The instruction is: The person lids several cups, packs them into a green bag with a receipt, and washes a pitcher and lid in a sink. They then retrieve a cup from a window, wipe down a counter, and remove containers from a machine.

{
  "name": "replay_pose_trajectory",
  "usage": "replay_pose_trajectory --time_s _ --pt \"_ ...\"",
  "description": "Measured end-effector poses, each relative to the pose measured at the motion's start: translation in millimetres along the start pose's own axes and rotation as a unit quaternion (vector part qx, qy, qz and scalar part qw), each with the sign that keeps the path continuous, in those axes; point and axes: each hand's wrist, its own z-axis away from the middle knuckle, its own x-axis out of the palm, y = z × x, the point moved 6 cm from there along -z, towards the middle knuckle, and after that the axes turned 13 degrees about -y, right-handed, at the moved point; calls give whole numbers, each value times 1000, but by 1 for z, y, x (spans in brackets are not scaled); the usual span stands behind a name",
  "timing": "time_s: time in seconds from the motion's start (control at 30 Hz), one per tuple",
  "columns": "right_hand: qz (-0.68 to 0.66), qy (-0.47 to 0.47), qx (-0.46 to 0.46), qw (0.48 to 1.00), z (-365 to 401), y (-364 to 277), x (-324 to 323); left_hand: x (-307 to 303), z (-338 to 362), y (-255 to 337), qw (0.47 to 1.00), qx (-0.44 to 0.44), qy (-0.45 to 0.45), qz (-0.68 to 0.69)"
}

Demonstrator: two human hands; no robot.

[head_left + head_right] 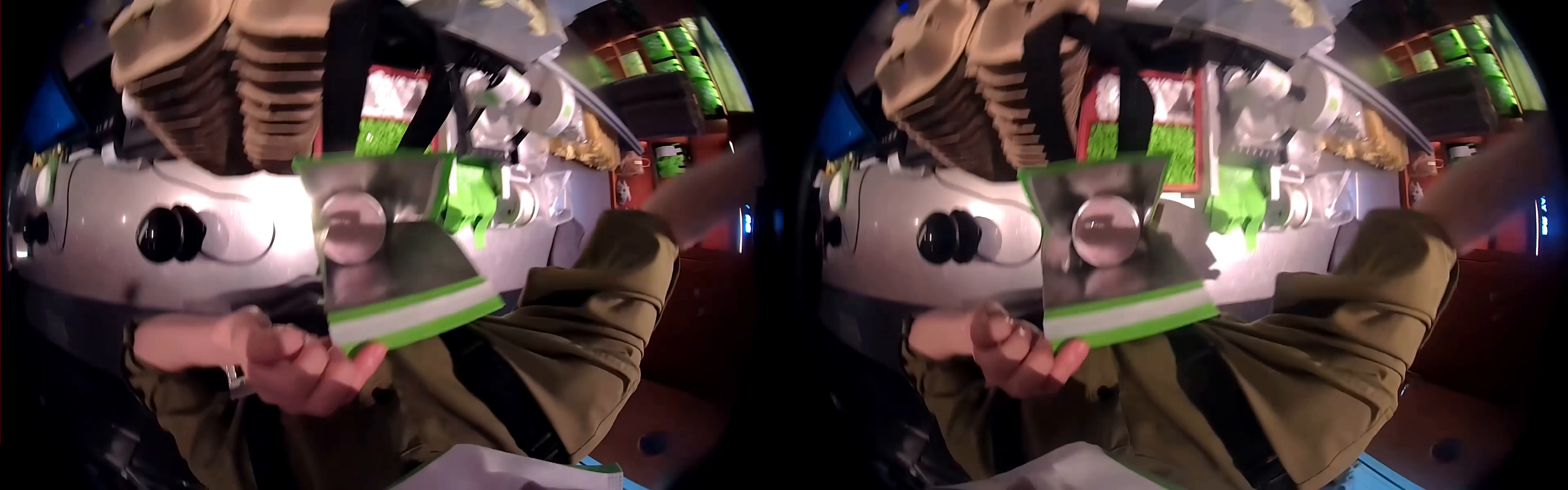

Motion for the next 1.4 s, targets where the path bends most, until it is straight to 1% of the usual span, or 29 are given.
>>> replay_pose_trajectory --time_s 0.07,0.13,0.2,0.23,0.27,0.3,0.33,0.4,0.53,0.6,0.63,0.67,0.7,0.73,0.77,0.8,0.83,0.87,0.9,0.97,1.07,1.13,1.17,1.23,1.27,1.3,1.33,1.37,1.4 --pt "-79 -106 55 990 51 -32 51 -3 -1 1 999 42 22 20" --pt "-133 -208 127 961 95 -53 102 -7 -2 3 999 4 35 41" --pt "-161 -297 216 916 129 -64 151 -15 -8 -2 993 -17 -50 105" --pt "-134 -362 252 888 143 -63 177 -19 -8 -1 995 -16 -38 92" --pt "-68 -434 238 866 152 -64 197 -19 -8 -3 996 -15 -27 79" --pt "61 -531 163 829 161 -68 212 -19 -7 -1 998 -10 -16 61" --pt "136 -470 32 871 156 -87 212 -19 -5 0 999 -6 -4 43" --pt "91 -350 -102 927 137 -111 205 -18 -2 4 1000 7 -17 18" --pt "25 -563 39 825 149 -93 228 -19 -8 2 999 13 -41 11" --pt "63 -570 12 819 148 -82 238 -21 0 5 998 45 -30 -31" --pt "41 -588 11 808 151 -75 243 -21 -1 4 998 52 4 -27" --pt "91 -586 29 804 153 -72 240 -26 -2 -1 997 57 31 -29" --pt "106 -538 -1 836 149 -76 233 -38 9 -41 996 -53 -10 75" --pt "79 -523 18 848 138 -87 223 -49 24 -82 966 -178 -32 187" --pt "30 -491 -11 870 133 -91 217 -59 43 -120 916 -295 -33 271" --pt "12 -486 -27 873 132 -97 212 -83 45 -186 859 -404 114 294" --pt "-10 -501 -24 865 132 -106 213 -108 63 -254 770 -490 264 312" --pt "12 -528 -15 849 136 -107 216 -120 106 -328 620 -529 229 532" --pt "21 -537 -13 843 140 -108 218 -128 135 -385 543 -470 92 690" --pt "38 -546 -16 837 143 -112 222 -158 177 -460 536 -544 147 628" --pt "32 -550 -3 834 142 -111 227 -157 120 -408 568 -640 240 457" --pt "44 -563 31 825 142 -103 229 -143 66 -336 756 -492 256 348" --pt "54 -579 32 813 142 -104 230 -135 40 -295 826 -407 266 285" --pt "21 -573 34 819 146 -97 231 -94 6 -179 890 -331 187 251" --pt "-3 -541 65 838 148 -97 229 -74 2 -123 940 -250 91 216" --pt "25 -554 102 826 148 -98 225 -54 1 -73 971 -157 15 181" --pt "54 -538 78 838 149 -96 224 -37 3 -36 984 -84 -26 155" --pt "59 -555 101 823 153 -94 225 -21 7 -14 987 -43 -38 148" --pt "65 -572 121 809 157 -95 224 -10 9 -6 985 -40 -34 165"
